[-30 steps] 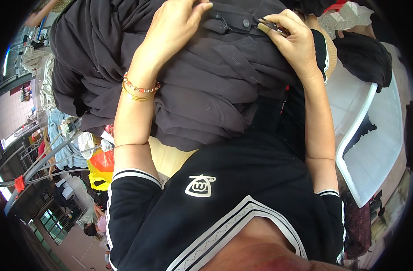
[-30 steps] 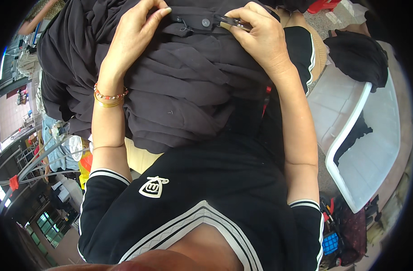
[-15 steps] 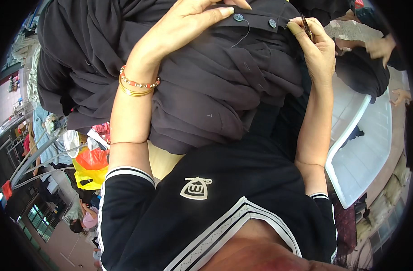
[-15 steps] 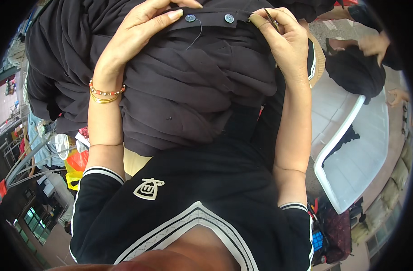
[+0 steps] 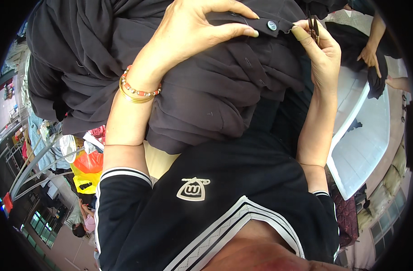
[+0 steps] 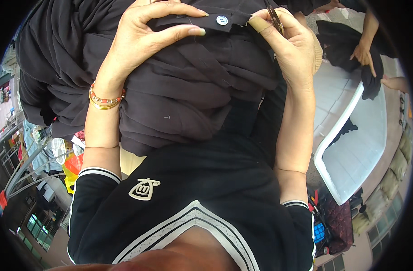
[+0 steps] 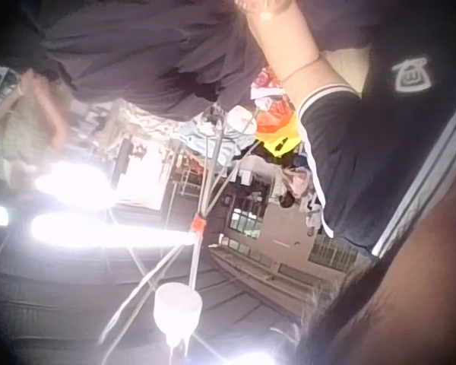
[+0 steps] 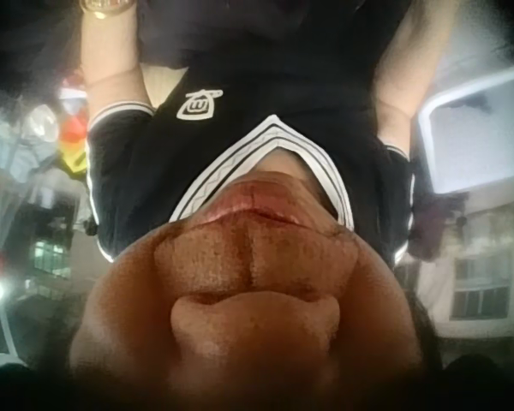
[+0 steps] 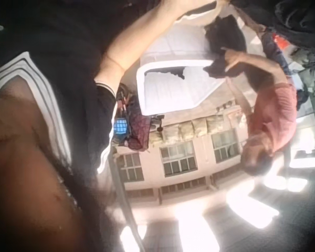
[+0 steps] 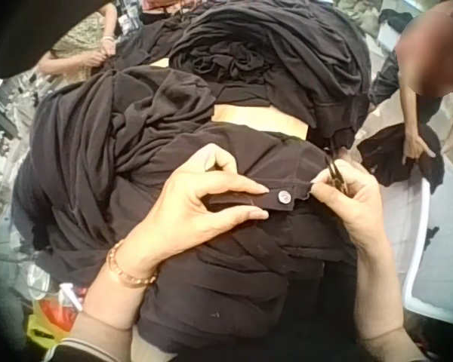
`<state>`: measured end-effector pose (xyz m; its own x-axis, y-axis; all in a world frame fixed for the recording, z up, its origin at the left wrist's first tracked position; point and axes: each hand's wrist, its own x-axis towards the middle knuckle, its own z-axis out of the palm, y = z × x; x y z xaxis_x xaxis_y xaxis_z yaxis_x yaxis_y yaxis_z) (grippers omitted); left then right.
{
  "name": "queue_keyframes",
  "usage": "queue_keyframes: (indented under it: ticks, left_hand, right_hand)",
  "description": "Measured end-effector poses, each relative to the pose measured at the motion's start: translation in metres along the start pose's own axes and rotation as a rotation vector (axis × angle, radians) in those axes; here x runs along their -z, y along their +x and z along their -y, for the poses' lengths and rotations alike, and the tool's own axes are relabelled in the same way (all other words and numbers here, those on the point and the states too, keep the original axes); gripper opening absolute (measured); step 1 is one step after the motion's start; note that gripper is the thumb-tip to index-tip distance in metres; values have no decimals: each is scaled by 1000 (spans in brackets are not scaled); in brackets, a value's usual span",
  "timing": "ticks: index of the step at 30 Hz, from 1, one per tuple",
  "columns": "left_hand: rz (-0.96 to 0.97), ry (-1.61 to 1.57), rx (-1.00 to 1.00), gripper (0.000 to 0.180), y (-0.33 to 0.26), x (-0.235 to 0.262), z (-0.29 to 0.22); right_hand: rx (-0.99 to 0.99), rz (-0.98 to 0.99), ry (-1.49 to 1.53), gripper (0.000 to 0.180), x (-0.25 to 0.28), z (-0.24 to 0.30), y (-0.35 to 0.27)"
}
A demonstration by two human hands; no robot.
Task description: Inspecting garments and using thread nippers to trim loose threads near buttons and labels.
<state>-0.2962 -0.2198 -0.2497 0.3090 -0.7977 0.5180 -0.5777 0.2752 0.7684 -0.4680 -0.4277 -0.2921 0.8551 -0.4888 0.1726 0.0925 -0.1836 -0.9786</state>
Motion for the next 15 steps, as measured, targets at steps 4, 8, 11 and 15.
queue_keyframes:
  ticks: [4,8,11,15]
  left_hand:
    - [66,137,181,22,2,3,-9]
    - [46,56,241,18,-1,6,-10]
    - [3,-82,252,13,-1,4,-7]
    - [-50,-67,300,12,0,3,-7]
  right_hand:
    - [-10,12,-23,10,2,8,-4]
    - [-33,25,74,11,-2,5,-4]
    - [-34,22,76,11,0,2,-4]
    - [-46,53,7,11,4,-1,-5]
